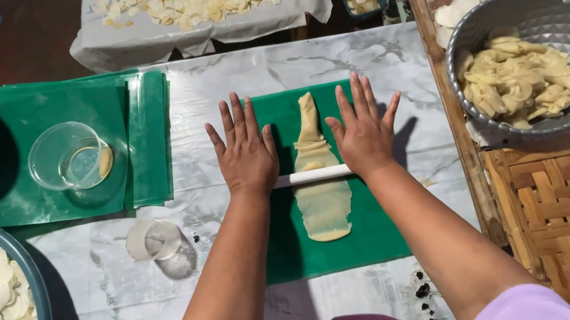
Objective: Rolling out dough into thin sheets using a rolling pin on a work mat.
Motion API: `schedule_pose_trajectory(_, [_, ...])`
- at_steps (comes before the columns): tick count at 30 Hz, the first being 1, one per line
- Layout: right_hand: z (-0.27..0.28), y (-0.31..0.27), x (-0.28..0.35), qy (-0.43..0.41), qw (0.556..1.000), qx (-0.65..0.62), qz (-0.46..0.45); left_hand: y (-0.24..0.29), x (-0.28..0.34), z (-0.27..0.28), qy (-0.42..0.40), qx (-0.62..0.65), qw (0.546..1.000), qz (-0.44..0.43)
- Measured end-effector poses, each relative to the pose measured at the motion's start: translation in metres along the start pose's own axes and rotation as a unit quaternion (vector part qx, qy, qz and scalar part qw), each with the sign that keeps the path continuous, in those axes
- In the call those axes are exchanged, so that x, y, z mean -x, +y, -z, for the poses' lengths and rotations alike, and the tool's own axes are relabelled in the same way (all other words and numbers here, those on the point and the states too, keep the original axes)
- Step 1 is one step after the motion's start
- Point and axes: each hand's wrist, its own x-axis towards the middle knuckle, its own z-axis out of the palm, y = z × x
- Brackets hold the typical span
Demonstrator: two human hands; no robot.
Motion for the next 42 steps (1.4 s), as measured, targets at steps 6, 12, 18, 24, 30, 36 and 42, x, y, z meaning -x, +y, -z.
schedule_pose_trajectory(6, [0.03,-0.014,0.051,-0.17,0.985,0.005,-0.037,-0.003,0.055,-0.002,-0.057,0.004,0.998,-0.018])
schedule_pose_trajectory(12, [0.059,-0.022,0.11,-0.149,0.989,0.018,0.011,-0.007,0.122,-0.011,-0.071,0.005,0.997,-0.026])
schedule_pose_trajectory(18, [0.09,-0.016,0.169,-0.162,0.984,-0.072,0.026,-0.034,0.196,-0.028,0.051,0.048,0.989,-0.133])
schedule_pose_trajectory(24, [0.079,0.018,0.127,-0.076,0.982,-0.144,0.092,-0.049,0.129,-0.033,0.117,0.091,0.971,-0.188])
schedule_pose_trajectory(30, [0.031,0.036,0.073,-0.076,0.983,-0.131,0.102,-0.05,0.054,-0.055,0.132,0.081,0.971,-0.183])
schedule_pose_trajectory(36, [0.065,0.006,0.089,-0.144,0.984,-0.068,0.079,-0.037,0.089,-0.025,0.145,0.062,0.968,-0.197])
schedule_pose_trajectory(42, [0.042,0.026,0.062,-0.051,0.983,-0.125,0.124,-0.057,0.058,-0.051,0.167,0.031,0.962,-0.214])
